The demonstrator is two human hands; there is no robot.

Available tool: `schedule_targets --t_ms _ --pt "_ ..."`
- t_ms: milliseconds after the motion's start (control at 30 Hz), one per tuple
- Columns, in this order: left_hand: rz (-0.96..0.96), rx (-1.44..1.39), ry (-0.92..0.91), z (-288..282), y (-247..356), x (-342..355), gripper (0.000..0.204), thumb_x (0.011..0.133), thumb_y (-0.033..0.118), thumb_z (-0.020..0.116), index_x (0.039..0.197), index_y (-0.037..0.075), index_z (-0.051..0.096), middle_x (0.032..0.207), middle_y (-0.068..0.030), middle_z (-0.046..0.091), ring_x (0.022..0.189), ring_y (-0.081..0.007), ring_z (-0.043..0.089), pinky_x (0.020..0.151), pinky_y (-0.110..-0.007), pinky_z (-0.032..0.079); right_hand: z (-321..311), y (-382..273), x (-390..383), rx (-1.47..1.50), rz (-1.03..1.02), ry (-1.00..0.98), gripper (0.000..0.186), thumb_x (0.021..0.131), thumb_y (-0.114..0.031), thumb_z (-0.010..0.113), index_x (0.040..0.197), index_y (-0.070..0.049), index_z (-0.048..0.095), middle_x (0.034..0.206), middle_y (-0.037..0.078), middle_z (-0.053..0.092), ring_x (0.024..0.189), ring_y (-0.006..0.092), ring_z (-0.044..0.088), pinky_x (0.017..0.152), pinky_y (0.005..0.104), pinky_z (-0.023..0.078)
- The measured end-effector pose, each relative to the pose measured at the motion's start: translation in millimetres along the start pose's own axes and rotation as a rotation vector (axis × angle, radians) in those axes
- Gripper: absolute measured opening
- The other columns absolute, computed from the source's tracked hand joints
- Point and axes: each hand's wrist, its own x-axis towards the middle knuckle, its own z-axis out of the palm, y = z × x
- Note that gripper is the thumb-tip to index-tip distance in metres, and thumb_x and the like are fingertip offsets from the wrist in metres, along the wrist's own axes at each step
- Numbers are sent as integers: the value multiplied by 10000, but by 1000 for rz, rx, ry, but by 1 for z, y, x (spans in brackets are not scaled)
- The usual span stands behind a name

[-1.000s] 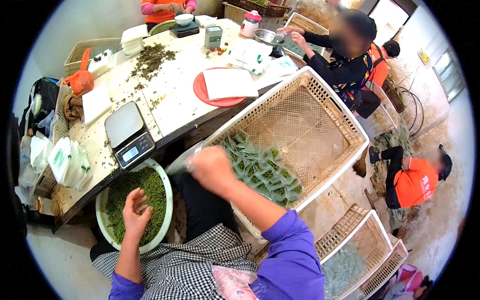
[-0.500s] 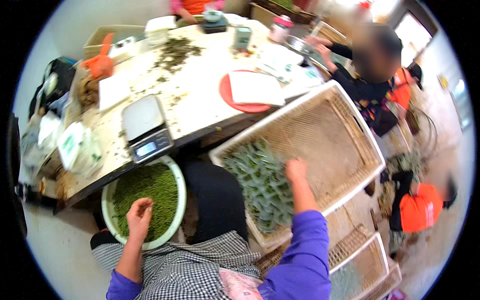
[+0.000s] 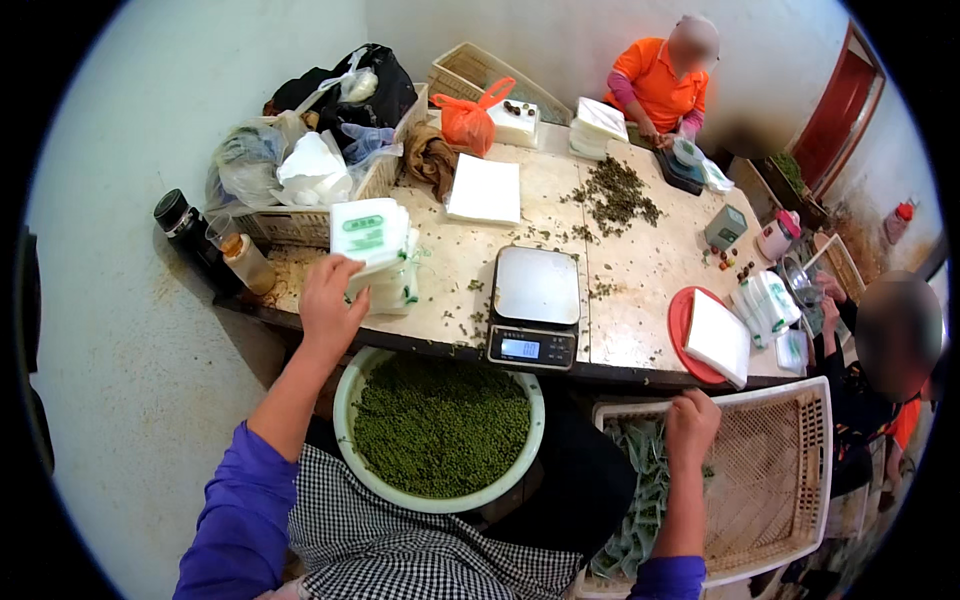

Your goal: The person scoops green tea leaves from a large bowl into small plastic bags, weighs each bag on a digital scale, and places the filled bags into a basket. The process is repeated continuously with other workers visible in the background.

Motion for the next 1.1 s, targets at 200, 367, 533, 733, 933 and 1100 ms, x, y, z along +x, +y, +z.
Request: schedule_targets --t_ms 200,367,533,733,933,1100 --pt "126 46 -80 23 -48 14 130 721 25 720 842 43 676 865 -86 626 807 -292 598 693 -407 491 65 -172 89 399 -310 30 135 743 -46 751 867 -49 697 1074 116 656 1084 313 577 925 407 464" --pt "-142 -194 -172 21 -56 18 122 742 9 756 808 17 653 777 -81 618 693 -212 611 617 -333 491 95 -300 126 491 -455 -33 334 751 -257 793 1015 -77 695 1213 125 596 1231 336 482 1050 507 328" --pt "-308 -385 -252 18 -50 26 164 719 41 779 756 8 623 809 -107 606 665 -263 596 617 -356 480 121 -388 146 475 -368 200 470 733 -391 795 1042 -59 673 1251 122 568 1290 316 423 1081 525 242" --pt "-395 -660 -70 14 -31 17 167 729 -33 747 777 -11 588 983 -127 667 753 -263 651 653 -319 517 129 -414 135 758 -236 161 342 759 -269 744 1022 -68 661 1141 81 622 1159 268 518 1011 467 282" --pt "-149 -549 29 9 1 -8 127 792 -29 719 850 -6 608 1042 -122 678 845 -225 664 741 -299 527 98 -404 103 1128 78 51 214 862 -131 678 1026 2 648 865 119 681 731 186 661 636 324 517" --pt "-533 -1016 57 8 36 -43 129 786 -21 718 835 5 601 1037 -131 678 916 -251 672 797 -315 516 96 -388 63 1477 348 -6 150 909 -71 638 1031 15 637 874 53 657 780 123 616 712 291 523"
